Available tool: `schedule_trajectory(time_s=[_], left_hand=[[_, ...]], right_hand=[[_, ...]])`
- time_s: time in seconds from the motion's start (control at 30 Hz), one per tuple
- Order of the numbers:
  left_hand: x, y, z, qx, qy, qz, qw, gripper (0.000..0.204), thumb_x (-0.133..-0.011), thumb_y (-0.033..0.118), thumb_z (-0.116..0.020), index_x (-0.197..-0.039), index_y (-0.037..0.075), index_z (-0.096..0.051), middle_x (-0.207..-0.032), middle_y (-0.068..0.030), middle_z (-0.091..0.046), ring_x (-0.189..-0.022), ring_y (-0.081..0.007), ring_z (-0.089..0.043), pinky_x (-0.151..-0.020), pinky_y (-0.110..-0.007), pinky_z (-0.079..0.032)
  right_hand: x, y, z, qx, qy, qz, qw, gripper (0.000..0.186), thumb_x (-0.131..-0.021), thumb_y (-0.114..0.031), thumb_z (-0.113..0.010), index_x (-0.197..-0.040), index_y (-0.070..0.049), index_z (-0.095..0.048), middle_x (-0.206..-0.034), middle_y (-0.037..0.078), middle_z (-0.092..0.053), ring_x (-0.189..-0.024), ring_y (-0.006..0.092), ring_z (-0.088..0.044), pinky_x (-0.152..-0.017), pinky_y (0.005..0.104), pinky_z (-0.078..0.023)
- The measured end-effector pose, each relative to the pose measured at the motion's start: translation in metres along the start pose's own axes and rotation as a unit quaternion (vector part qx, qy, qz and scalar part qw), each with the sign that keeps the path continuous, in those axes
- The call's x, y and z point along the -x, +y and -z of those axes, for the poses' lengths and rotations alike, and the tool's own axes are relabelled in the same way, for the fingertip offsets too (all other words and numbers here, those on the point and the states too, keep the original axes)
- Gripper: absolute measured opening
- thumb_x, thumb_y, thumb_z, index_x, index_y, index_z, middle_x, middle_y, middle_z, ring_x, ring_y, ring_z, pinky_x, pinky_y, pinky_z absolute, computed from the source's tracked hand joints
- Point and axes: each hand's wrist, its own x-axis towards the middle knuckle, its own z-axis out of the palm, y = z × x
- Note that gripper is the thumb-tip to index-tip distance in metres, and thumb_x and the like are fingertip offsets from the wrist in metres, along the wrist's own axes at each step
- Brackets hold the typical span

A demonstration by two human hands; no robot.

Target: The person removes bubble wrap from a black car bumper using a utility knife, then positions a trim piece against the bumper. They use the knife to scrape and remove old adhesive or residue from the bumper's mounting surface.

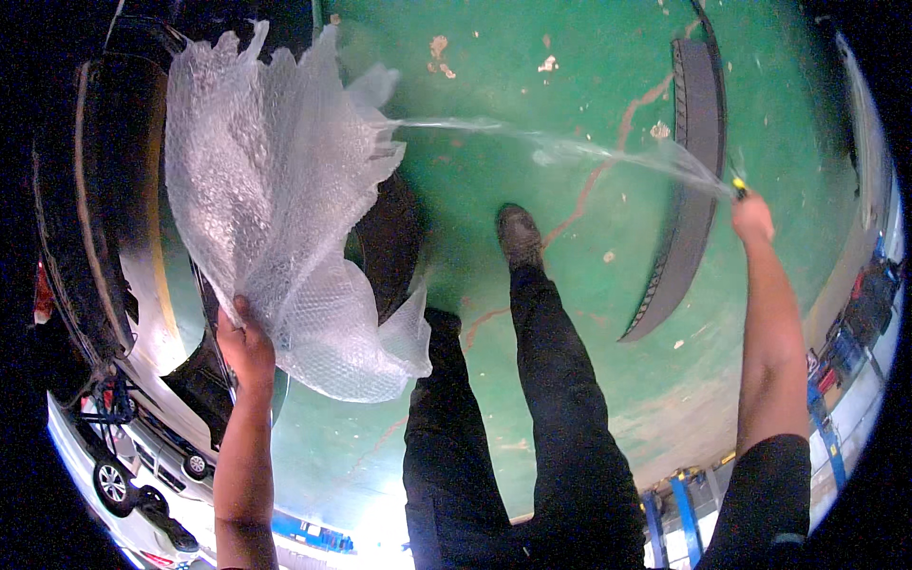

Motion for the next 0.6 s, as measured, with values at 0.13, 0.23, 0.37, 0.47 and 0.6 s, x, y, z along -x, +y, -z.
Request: schedule_trajectory(time_s=[0.13,0.23,0.37,0.47,0.6], left_hand=[[0.011,-0.030,-0.015,0.006,-0.021,-0.027,0.999,0.023,-0.102,0.018,-0.056,-0.111,-0.002,-0.063,-0.087,-0.0271,-0.068,-0.081,-0.0466,-0.066,-0.069,-0.044,-0.052],[0.031,-0.016,-0.022,-0.024,-0.048,-0.121,0.991,0.015,-0.099,0.015,-0.058,-0.104,0.002,-0.063,-0.082,-0.0277,-0.066,-0.076,-0.0487,-0.066,-0.062,-0.047,-0.053],[0.085,0.003,-0.074,0.017,-0.229,-0.199,0.953,0.023,-0.079,0.001,-0.063,-0.101,0.004,-0.063,-0.086,-0.0208,-0.068,-0.080,-0.0440,-0.066,-0.070,-0.051,-0.054],[0.110,0.073,-0.110,0.032,-0.339,-0.181,0.923,0.018,-0.075,0.005,-0.060,-0.094,0.006,-0.059,-0.091,-0.0191,-0.068,-0.082,-0.0407,-0.067,-0.072,-0.051,-0.054],[0.122,0.097,-0.160,-0.031,-0.411,-0.161,0.897,0.017,-0.088,0.015,-0.053,-0.098,0.006,-0.065,-0.097,-0.0172,-0.071,-0.089,-0.0379,-0.070,-0.075,-0.050,-0.055]], right_hand=[[-0.083,0.288,0.053,0.176,0.086,-0.037,0.980,0.034,-0.099,-0.030,-0.051,-0.111,-0.004,-0.069,-0.108,0.022,-0.070,-0.101,0.0407,-0.068,-0.082,0.0486,-0.055],[-0.059,0.396,0.113,0.085,0.202,0.048,0.974,0.043,-0.101,-0.037,-0.053,-0.108,0.002,-0.069,-0.100,0.028,-0.070,-0.094,0.0451,-0.069,-0.079,0.0500,-0.054],[-0.049,0.434,0.190,0.058,0.246,-0.088,0.963,0.048,-0.099,-0.042,-0.056,-0.114,0.002,-0.067,-0.106,0.029,-0.069,-0.100,0.0467,-0.065,-0.084,0.0523,-0.051],[-0.041,0.473,0.271,0.081,0.235,-0.130,0.960,0.050,-0.099,-0.044,-0.054,-0.121,0.000,-0.064,-0.111,0.028,-0.068,-0.105,0.0456,-0.064,-0.087,0.0525,-0.050],[-0.016,0.520,0.351,0.034,0.258,-0.127,0.957,0.056,-0.101,-0.049,-0.048,-0.130,-0.003,-0.061,-0.119,0.026,-0.067,-0.108,0.0438,-0.064,-0.089,0.0526,-0.050]])
